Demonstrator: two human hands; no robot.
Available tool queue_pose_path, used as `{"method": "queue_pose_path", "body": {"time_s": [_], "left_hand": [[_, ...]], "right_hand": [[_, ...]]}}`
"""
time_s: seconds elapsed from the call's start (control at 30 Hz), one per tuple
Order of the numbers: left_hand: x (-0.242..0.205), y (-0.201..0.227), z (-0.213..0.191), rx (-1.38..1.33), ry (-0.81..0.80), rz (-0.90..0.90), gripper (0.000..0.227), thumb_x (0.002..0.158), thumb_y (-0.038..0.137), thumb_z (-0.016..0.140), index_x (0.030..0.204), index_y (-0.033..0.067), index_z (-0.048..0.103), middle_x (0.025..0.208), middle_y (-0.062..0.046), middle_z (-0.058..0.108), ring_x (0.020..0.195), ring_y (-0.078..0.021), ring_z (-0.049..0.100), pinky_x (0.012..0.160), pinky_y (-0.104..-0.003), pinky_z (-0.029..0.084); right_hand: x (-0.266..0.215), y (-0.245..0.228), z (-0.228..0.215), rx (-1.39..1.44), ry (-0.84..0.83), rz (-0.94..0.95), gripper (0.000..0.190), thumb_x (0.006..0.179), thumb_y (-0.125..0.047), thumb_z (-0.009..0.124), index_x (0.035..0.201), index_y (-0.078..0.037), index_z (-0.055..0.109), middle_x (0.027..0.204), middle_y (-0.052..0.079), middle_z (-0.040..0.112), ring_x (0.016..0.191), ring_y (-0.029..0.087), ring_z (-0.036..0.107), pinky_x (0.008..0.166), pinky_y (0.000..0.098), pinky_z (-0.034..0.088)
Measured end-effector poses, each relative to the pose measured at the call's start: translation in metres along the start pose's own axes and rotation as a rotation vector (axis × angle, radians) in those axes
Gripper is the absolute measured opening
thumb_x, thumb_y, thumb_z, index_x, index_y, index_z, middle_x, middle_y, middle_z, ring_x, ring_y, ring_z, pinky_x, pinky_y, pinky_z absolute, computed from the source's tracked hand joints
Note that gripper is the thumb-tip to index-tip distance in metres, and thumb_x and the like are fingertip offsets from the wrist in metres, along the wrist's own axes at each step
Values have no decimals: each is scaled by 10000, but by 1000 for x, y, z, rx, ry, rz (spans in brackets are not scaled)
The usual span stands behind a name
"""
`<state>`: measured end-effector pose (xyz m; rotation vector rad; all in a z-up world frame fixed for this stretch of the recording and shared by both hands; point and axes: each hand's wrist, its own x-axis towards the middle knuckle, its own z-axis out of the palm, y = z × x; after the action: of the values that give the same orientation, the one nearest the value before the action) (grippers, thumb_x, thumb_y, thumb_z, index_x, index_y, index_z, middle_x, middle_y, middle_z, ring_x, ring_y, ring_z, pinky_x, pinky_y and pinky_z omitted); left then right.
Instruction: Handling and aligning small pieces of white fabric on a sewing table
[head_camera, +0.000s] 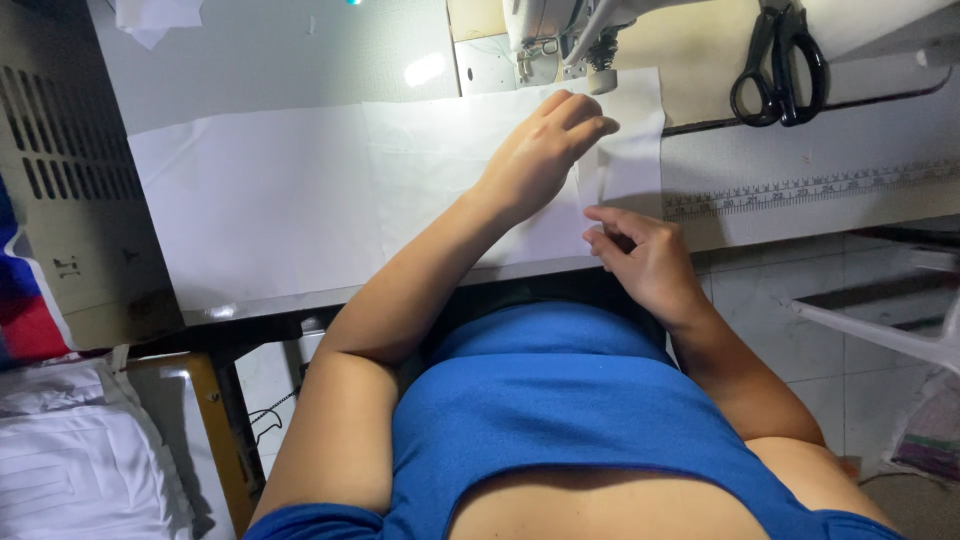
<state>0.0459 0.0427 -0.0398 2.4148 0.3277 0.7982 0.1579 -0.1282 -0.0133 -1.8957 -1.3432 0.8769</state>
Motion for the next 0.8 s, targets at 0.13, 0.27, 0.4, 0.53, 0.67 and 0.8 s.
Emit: {"method": "queue_pose_path", "body": {"time_s": [0.13,0.27,0.4,0.53,0.67,0.8], "left_hand": [[9,-3,-16,147,-102,218,205,874,15,561,1075,-11,592,1004,-130,507,914,-290,479,691,-395,505],[7,-14,-15,267,-94,308,143,854,-8,590,997,-1,598,942,-104,477,845,-267,478,645,-368,507],[2,-22,-8,320,-81,259,188,851,61,633,1026,0,658,952,-102,522,864,-252,498,645,-349,534],[-1,-17,-15,305,-50,31,307,777,-28,659,1082,-14,624,1158,-165,498,1033,-320,501,612,-444,573],[-2,-17,-20,321,66,-26,139,818,-25,576,950,-6,612,1093,-170,518,972,-333,524,750,-431,513],[0,-20,-13,364,113,-110,125,826,118,680,805,9,622,919,-138,511,832,-322,473,661,-421,468]], "right_hand": [[-1,5,1,53,-11,42,266,865,-145,684,1127,-102,673,810,38,683,704,69,609,608,185,475],[-1,1,0,-3,-9,79,253,865,-182,689,1112,-126,691,766,13,681,563,81,602,644,202,483],[0,4,2,-52,22,-40,238,843,-128,706,1078,-92,696,858,46,717,759,107,669,770,225,506],[0,0,0,-8,-13,19,234,864,-145,688,1092,-91,690,710,26,669,537,88,575,639,210,477],[0,-2,-1,-7,-23,13,240,868,-146,681,1100,-86,682,770,31,698,500,97,586,613,199,497],[1,-1,1,-48,-3,-35,241,849,-132,698,1084,-78,695,805,40,711,601,100,629,683,206,502]]}}
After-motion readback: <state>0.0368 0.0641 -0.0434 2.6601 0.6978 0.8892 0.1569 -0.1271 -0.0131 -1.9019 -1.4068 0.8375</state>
